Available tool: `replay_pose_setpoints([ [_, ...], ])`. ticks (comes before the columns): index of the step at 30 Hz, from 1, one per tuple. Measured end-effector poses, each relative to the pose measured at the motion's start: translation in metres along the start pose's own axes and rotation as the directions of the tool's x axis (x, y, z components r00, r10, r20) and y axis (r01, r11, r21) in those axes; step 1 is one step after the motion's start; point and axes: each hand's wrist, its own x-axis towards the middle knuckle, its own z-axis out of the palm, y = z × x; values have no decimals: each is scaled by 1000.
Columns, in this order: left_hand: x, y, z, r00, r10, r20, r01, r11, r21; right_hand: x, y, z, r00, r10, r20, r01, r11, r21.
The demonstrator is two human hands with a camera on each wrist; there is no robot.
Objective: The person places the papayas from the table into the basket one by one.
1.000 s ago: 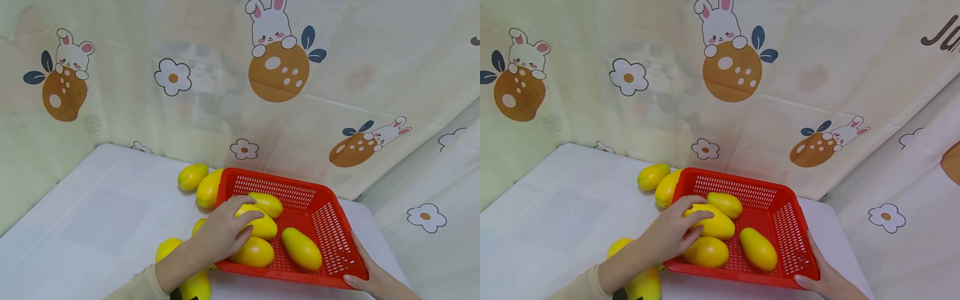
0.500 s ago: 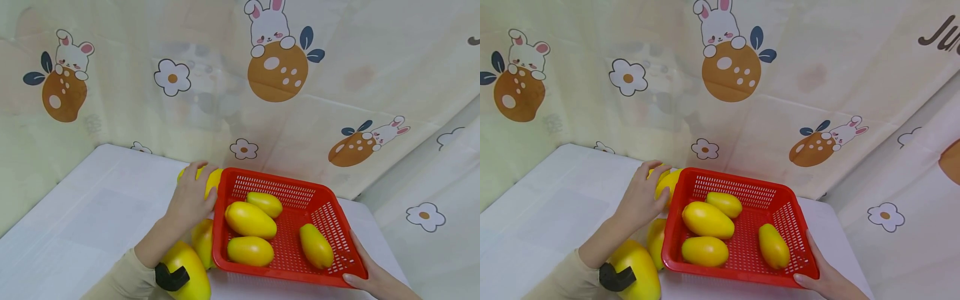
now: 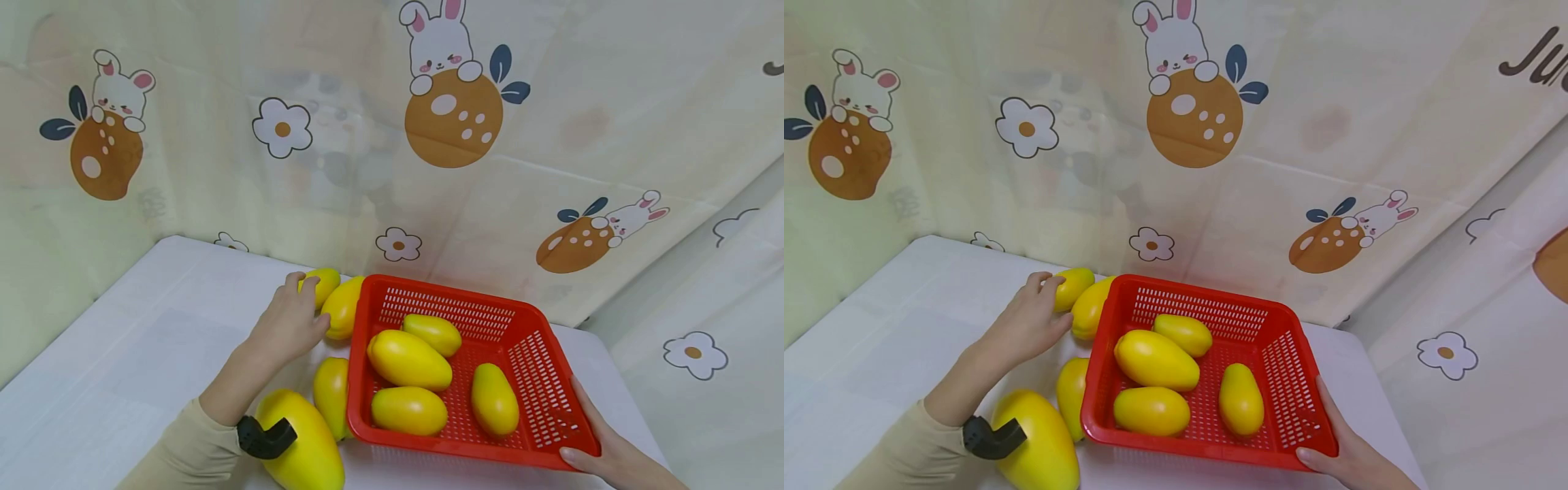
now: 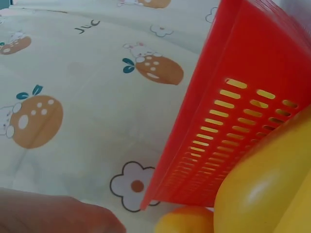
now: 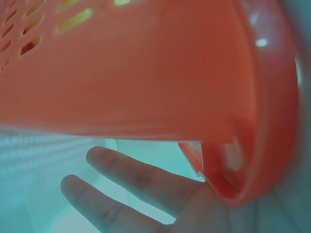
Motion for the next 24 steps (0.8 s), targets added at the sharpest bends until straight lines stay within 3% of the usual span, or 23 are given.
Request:
replay_pose_setpoints([
  [7, -3, -3, -5, 987, 0, 162, -13, 997, 75, -1, -1, 1, 1000, 16, -23, -16, 1000, -13],
  [12, -3, -3, -4, 966, 53, 252, -62, 998, 28, 0, -1, 1, 1000, 17, -20, -17, 1000, -8],
  [19, -2, -6, -1, 891, 134, 433, -106, 990, -89, 1, 0, 1, 1000, 8, -15, -8, 1000, 0],
  [24, -2, -6, 2, 852, 185, 489, -115, 979, -170, 0, -1, 1, 1000, 10, -11, -9, 1000, 11],
])
